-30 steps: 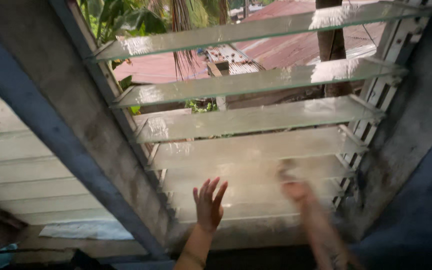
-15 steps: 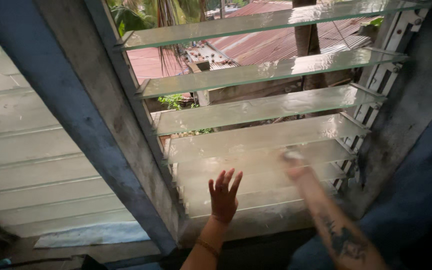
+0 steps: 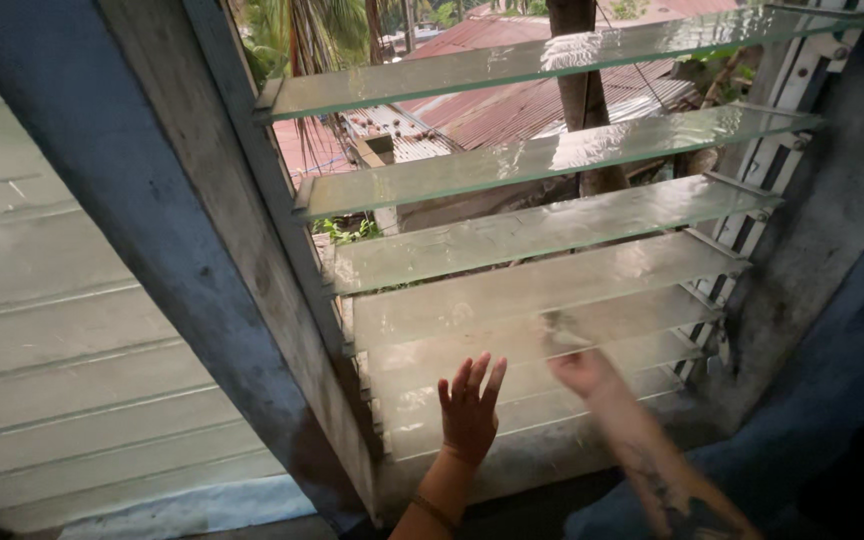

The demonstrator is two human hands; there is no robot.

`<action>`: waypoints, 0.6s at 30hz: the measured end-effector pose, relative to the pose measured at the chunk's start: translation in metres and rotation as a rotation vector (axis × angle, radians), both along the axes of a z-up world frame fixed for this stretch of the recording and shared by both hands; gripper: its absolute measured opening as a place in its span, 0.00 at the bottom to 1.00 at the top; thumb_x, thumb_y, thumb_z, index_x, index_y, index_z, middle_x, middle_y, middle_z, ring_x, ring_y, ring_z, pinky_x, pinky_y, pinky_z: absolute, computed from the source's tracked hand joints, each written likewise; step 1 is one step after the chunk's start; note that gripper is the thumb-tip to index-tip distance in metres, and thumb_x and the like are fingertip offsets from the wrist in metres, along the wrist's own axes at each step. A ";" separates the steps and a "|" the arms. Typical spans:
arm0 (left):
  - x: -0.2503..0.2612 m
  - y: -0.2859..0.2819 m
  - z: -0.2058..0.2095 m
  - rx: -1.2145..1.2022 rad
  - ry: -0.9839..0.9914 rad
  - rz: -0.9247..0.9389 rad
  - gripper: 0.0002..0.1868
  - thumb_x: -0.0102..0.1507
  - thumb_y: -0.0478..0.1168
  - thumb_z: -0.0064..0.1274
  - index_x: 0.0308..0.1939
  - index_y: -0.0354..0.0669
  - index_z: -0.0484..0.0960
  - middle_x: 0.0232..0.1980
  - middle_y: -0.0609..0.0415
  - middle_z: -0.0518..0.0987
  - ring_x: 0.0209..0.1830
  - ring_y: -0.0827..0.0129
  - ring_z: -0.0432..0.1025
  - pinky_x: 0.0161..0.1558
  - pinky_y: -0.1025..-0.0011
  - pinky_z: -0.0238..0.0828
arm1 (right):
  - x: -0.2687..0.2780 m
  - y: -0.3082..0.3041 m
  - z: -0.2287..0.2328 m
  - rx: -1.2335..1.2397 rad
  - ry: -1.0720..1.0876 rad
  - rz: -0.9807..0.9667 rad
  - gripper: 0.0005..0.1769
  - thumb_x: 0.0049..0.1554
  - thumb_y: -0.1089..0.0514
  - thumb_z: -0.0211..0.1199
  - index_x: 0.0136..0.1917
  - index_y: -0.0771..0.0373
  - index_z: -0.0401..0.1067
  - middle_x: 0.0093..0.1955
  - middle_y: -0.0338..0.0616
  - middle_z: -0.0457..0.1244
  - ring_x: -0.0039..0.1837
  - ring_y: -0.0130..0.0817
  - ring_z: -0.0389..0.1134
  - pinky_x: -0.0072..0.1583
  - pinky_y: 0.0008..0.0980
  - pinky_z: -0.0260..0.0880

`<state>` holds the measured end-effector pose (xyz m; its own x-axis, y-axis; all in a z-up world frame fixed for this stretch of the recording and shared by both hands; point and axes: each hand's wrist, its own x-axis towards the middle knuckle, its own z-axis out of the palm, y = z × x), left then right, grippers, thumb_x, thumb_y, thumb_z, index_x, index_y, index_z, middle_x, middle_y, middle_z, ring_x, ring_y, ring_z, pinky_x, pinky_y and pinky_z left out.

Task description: The person wipes glass louvers on a window using a white cloth, moving across several panes.

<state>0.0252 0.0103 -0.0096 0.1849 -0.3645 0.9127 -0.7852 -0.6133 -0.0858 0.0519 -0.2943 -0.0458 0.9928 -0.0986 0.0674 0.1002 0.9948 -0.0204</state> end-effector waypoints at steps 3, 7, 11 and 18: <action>-0.001 0.002 0.000 0.021 -0.024 0.040 0.42 0.57 0.25 0.44 0.76 0.56 0.67 0.77 0.56 0.66 0.81 0.61 0.54 0.80 0.50 0.19 | -0.035 -0.044 0.012 -0.087 -0.061 -0.175 0.17 0.57 0.60 0.62 0.59 0.67 0.77 0.56 0.50 0.72 0.55 0.40 0.74 0.56 0.35 0.75; 0.000 0.002 -0.001 0.022 -0.021 0.090 0.44 0.55 0.23 0.43 0.76 0.56 0.67 0.77 0.57 0.66 0.81 0.62 0.55 0.80 0.50 0.18 | -0.024 -0.062 0.016 -0.102 -0.089 -0.367 0.09 0.67 0.59 0.62 0.59 0.63 0.73 0.57 0.46 0.70 0.60 0.37 0.73 0.64 0.33 0.75; -0.006 -0.002 0.000 0.003 0.015 0.052 0.44 0.56 0.25 0.43 0.76 0.56 0.67 0.77 0.56 0.65 0.79 0.60 0.55 0.79 0.50 0.19 | 0.024 0.021 -0.019 -0.133 -0.086 -0.153 0.12 0.64 0.59 0.60 0.60 0.62 0.73 0.58 0.45 0.70 0.59 0.37 0.72 0.63 0.34 0.74; -0.018 -0.008 0.004 0.018 0.045 0.060 0.44 0.56 0.25 0.44 0.77 0.58 0.66 0.76 0.57 0.66 0.79 0.61 0.56 0.79 0.50 0.21 | 0.020 0.022 -0.012 -0.204 0.114 -0.039 0.15 0.62 0.56 0.57 0.59 0.60 0.75 0.57 0.45 0.70 0.56 0.38 0.73 0.61 0.35 0.74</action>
